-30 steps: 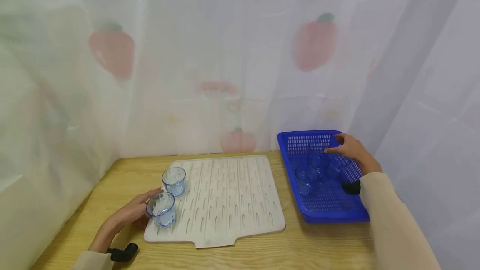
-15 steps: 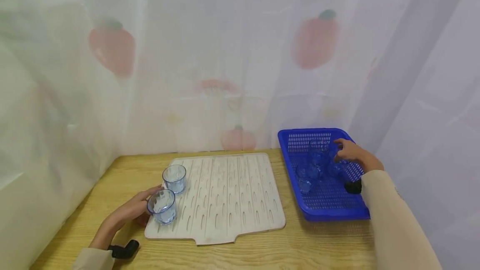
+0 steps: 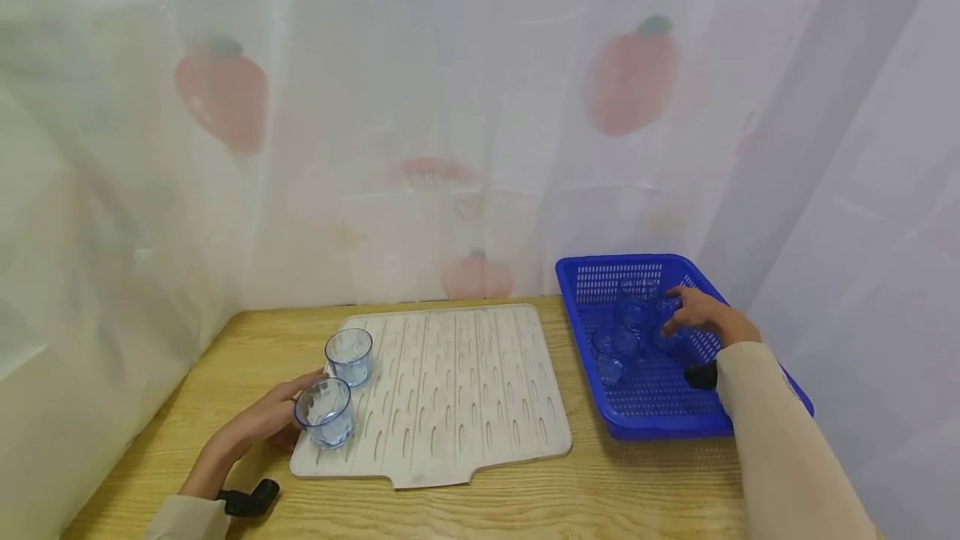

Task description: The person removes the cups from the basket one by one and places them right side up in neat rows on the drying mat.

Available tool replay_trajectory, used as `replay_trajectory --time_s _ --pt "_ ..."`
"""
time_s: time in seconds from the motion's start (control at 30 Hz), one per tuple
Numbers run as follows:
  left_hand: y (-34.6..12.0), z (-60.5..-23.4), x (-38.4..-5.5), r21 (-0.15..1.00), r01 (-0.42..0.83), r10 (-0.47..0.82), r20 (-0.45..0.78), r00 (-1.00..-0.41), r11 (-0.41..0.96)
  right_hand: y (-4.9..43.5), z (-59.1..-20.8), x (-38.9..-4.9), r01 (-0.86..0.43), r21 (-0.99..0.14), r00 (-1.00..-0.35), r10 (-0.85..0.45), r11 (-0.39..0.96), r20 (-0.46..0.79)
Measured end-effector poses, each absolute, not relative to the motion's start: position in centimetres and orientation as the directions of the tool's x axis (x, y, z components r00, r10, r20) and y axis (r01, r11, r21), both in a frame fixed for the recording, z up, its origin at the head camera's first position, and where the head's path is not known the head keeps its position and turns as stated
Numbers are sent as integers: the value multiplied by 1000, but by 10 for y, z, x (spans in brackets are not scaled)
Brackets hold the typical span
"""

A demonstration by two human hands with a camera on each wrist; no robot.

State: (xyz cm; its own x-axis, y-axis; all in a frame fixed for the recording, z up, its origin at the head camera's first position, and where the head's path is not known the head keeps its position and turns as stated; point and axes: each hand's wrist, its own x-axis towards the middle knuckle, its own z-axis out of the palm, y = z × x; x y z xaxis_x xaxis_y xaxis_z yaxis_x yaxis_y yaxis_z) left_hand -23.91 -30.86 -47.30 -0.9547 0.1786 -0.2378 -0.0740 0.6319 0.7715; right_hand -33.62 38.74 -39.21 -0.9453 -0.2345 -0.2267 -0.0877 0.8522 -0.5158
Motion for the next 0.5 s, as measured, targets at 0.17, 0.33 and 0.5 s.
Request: replay_trajectory --time_s 0.17,0.33,0.5 --pt "-309 -474 -240 770 -62 186 -230 -955 635 389 -393 -339 -99 -508 -948 -237 856 -213" --pt "-309 -475 -240 776 -58 187 -223 -957 628 389 -393 -340 -93 -496 -952 -223 863 -210" --pt "-309 -476 -239 776 -55 191 -223 -956 629 392 -392 -346 -88 -475 -957 -207 876 -205"
